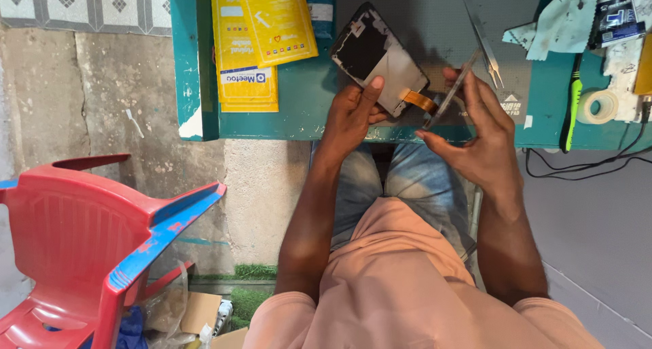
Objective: The person cleans a phone screen with a cloth, removes the old screen, and installs a new screen assembly and battery.
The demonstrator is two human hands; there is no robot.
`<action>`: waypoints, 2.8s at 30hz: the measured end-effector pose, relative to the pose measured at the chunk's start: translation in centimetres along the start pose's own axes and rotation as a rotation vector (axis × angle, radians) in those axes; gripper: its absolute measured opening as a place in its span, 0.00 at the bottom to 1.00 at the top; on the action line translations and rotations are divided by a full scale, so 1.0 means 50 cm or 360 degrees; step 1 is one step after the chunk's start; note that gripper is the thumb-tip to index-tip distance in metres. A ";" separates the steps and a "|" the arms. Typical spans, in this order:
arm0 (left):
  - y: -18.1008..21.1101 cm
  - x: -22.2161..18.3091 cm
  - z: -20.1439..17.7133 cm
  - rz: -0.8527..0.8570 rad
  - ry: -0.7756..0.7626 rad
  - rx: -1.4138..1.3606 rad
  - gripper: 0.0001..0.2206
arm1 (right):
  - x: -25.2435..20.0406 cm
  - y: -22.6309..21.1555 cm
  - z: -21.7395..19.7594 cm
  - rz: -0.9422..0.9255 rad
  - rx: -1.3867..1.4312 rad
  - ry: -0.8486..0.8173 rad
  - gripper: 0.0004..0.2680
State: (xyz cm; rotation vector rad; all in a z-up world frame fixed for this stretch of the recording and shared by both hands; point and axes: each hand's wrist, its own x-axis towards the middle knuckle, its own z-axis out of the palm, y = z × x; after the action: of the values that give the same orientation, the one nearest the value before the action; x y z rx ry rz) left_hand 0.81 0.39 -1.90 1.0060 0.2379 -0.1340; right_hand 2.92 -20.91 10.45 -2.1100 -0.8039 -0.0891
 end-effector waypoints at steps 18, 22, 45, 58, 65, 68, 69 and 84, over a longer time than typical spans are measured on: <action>0.035 -0.010 0.016 0.0034 -0.0088 0.0032 0.24 | 0.083 -0.051 0.011 0.0175 -0.0407 -0.0232 0.36; 0.045 -0.015 0.018 0.0034 -0.0207 0.0125 0.23 | 0.102 -0.047 -0.003 0.0181 -0.0423 -0.0323 0.37; 0.176 -0.091 0.089 0.0357 -0.0353 0.1141 0.32 | 0.116 -0.007 -0.059 0.0316 0.0755 -0.0421 0.34; 0.106 -0.100 0.125 0.1307 0.0034 0.1721 0.24 | 0.092 0.057 -0.069 0.0317 0.1483 -0.0386 0.23; 0.098 -0.113 0.114 0.1556 -0.0021 0.2037 0.17 | 0.090 0.069 -0.063 0.0306 0.1436 -0.0329 0.22; 0.112 -0.119 0.111 0.1539 0.0034 0.2216 0.14 | 0.091 0.076 -0.063 0.0297 0.1457 -0.0277 0.22; 0.118 -0.122 0.109 0.1554 0.0009 0.2237 0.14 | 0.090 0.078 -0.062 0.0290 0.1494 -0.0262 0.22; 0.170 -0.113 0.072 0.0896 -0.0133 0.1558 0.22 | 0.069 0.076 -0.062 0.0346 0.1240 -0.0229 0.24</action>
State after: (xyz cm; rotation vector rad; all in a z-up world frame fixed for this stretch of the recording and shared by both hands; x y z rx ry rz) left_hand -2.31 1.87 8.36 1.9940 -0.2298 0.2516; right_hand 8.50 -23.07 10.92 -1.4502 -0.5565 0.4320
